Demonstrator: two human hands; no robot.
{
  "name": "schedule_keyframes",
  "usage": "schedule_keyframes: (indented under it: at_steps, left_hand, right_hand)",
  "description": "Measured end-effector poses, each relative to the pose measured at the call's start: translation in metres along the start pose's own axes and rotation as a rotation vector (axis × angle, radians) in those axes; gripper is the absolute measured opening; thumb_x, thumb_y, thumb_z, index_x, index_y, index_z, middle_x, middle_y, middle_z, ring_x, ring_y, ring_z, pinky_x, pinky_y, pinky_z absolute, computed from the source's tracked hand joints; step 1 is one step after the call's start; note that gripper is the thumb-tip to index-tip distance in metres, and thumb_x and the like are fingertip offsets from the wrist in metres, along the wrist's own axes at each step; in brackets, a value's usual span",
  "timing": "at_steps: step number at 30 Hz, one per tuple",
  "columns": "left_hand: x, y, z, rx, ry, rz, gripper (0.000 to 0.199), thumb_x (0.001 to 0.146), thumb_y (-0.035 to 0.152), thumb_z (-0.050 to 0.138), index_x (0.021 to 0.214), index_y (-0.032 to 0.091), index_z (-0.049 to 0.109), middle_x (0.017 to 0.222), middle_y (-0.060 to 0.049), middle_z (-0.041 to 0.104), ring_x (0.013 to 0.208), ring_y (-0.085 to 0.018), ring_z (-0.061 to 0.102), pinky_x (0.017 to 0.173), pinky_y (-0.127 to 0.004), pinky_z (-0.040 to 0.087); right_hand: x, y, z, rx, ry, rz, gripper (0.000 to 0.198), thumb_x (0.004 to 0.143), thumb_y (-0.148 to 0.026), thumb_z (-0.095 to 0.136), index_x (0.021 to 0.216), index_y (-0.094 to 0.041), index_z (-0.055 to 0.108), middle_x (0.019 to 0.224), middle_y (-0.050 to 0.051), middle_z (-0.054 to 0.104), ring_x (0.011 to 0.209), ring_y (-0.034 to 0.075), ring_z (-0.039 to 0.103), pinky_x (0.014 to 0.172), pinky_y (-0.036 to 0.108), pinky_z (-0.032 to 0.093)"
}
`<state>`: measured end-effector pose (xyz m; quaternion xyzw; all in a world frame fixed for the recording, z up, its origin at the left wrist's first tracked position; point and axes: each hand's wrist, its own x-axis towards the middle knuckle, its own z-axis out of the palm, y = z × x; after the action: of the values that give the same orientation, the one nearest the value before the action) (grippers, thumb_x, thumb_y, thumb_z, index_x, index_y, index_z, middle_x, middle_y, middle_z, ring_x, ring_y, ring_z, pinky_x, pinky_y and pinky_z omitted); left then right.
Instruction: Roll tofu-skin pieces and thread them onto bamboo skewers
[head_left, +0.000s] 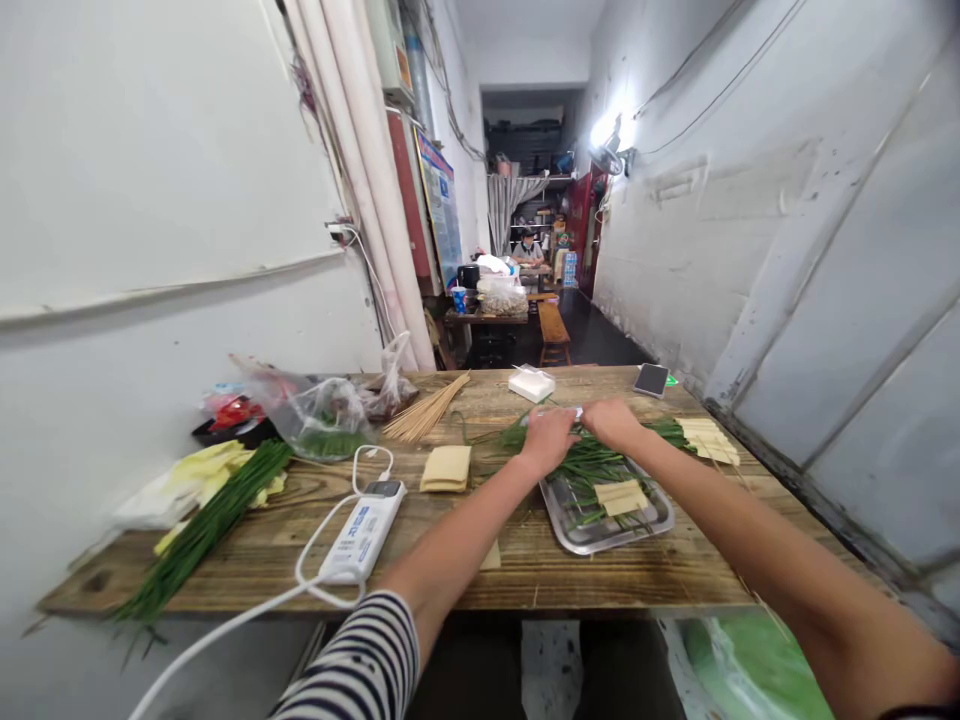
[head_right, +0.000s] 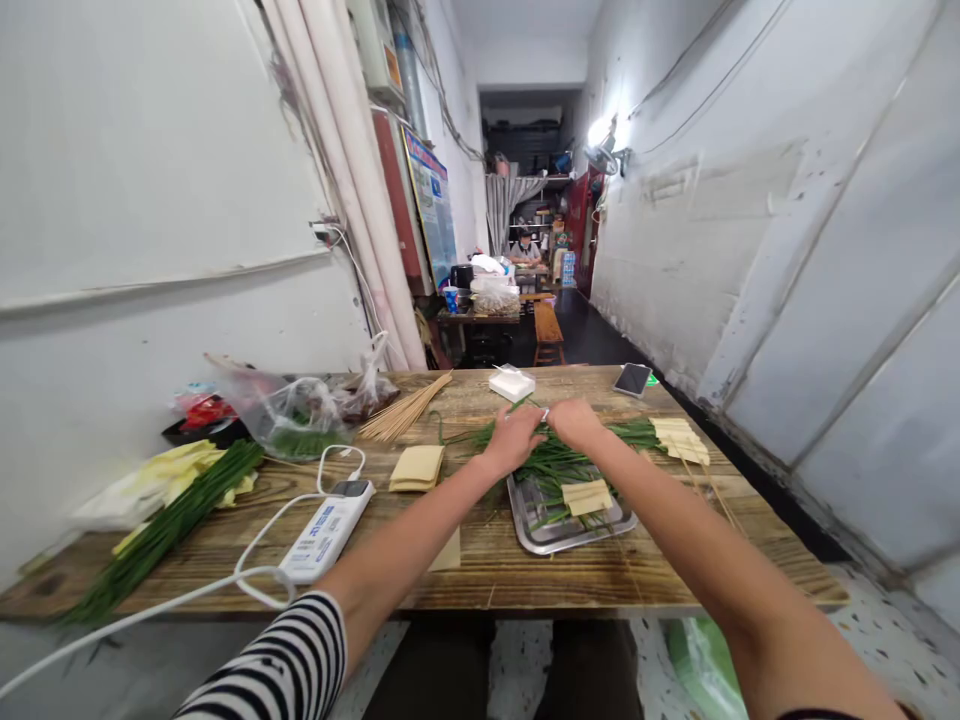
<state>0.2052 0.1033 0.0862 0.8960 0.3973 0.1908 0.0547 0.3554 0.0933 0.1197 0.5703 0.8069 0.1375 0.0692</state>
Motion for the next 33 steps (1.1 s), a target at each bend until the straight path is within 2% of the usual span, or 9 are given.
schedule_keyframes:
  at_steps: [3, 5, 10, 12, 15, 19, 25, 30, 33]
  left_hand:
    - [0.022, -0.002, 0.014, -0.001, -0.12, -0.013, 0.022, 0.09, 0.024, 0.05, 0.101, 0.014, 0.066, 0.103, -0.013, 0.069, 0.106, -0.026, 0.059, 0.098, -0.041, 0.036]
    - [0.03, -0.006, 0.022, 0.006, -0.158, -0.02, 0.023, 0.09, 0.022, 0.048, 0.093, 0.011, 0.068, 0.099, -0.016, 0.069, 0.101, -0.027, 0.061, 0.091, -0.038, 0.041]
    - [0.044, -0.021, 0.023, -0.011, -0.198, -0.058, 0.024, 0.088, 0.013, 0.043, 0.092, 0.006, 0.066, 0.099, -0.021, 0.066, 0.098, -0.029, 0.061, 0.085, -0.036, 0.043]
    - [0.047, -0.028, 0.016, -0.047, -0.198, -0.051, 0.024, 0.089, 0.015, 0.042, 0.091, 0.008, 0.065, 0.099, -0.019, 0.066, 0.097, -0.027, 0.06, 0.085, -0.034, 0.043]
    - [0.046, -0.034, 0.005, -0.137, -0.216, -0.021, 0.024, 0.089, 0.02, 0.042, 0.082, 0.013, 0.064, 0.087, -0.01, 0.067, 0.087, -0.021, 0.06, 0.08, -0.028, 0.045]
    - [0.04, -0.034, -0.002, -0.268, -0.255, 0.017, 0.031, 0.09, 0.022, 0.039, 0.068, 0.016, 0.059, 0.067, -0.003, 0.062, 0.068, -0.014, 0.056, 0.066, -0.022, 0.044]
    - [0.033, -0.027, -0.003, -0.365, -0.285, 0.011, 0.028, 0.089, 0.024, 0.037, 0.07, 0.015, 0.056, 0.061, 0.0, 0.057, 0.054, -0.011, 0.05, 0.055, -0.021, 0.04]
    - [0.031, -0.032, -0.01, -0.335, -0.298, -0.027, 0.027, 0.087, 0.025, 0.04, 0.07, 0.014, 0.058, 0.061, -0.001, 0.058, 0.055, -0.012, 0.052, 0.057, -0.022, 0.041]
    - [0.031, -0.04, -0.015, -0.264, -0.299, -0.082, 0.027, 0.086, 0.023, 0.042, 0.068, 0.014, 0.06, 0.063, -0.003, 0.06, 0.06, -0.014, 0.055, 0.062, -0.024, 0.043]
  right_hand:
    - [0.0, 0.008, 0.008, 0.04, 0.023, 0.033, 0.024, 0.084, -0.015, 0.048, 0.09, -0.009, 0.07, 0.093, 0.021, 0.069, 0.094, 0.027, 0.064, 0.08, 0.032, 0.044]
    - [-0.002, 0.017, 0.017, 0.075, 0.029, 0.072, 0.025, 0.083, -0.012, 0.046, 0.089, -0.008, 0.07, 0.097, 0.022, 0.067, 0.1, 0.028, 0.061, 0.083, 0.033, 0.043]
    - [-0.012, 0.045, 0.045, 0.214, 0.006, 0.24, 0.033, 0.075, -0.006, 0.052, 0.104, -0.009, 0.068, 0.101, 0.02, 0.067, 0.098, 0.029, 0.062, 0.083, 0.035, 0.045]
    - [-0.015, 0.056, 0.054, 0.3, 0.025, 0.295, 0.045, 0.074, -0.006, 0.053, 0.117, -0.012, 0.062, 0.107, 0.017, 0.066, 0.099, 0.027, 0.063, 0.083, 0.034, 0.047]
    - [-0.013, 0.064, 0.062, 0.443, 0.105, 0.36, 0.06, 0.076, -0.004, 0.048, 0.135, -0.012, 0.045, 0.122, 0.018, 0.061, 0.107, 0.024, 0.061, 0.09, 0.031, 0.046]
    - [-0.003, 0.053, 0.066, 0.621, 0.199, 0.344, 0.069, 0.077, 0.0, 0.039, 0.144, -0.015, 0.031, 0.135, 0.014, 0.052, 0.116, 0.017, 0.056, 0.096, 0.029, 0.045]
    - [0.002, 0.035, 0.06, 0.747, 0.249, 0.318, 0.06, 0.078, -0.002, 0.038, 0.136, -0.015, 0.046, 0.124, 0.01, 0.062, 0.11, 0.017, 0.06, 0.094, 0.03, 0.047]
    - [-0.01, 0.046, 0.053, 0.762, 0.141, 0.382, 0.033, 0.086, -0.018, 0.046, 0.112, -0.017, 0.066, 0.09, 0.005, 0.074, 0.08, 0.016, 0.069, 0.074, 0.025, 0.054]
    - [-0.015, 0.055, 0.058, 0.708, 0.082, 0.487, 0.029, 0.087, -0.02, 0.047, 0.105, -0.019, 0.07, 0.086, 0.004, 0.074, 0.078, 0.016, 0.069, 0.07, 0.022, 0.053]
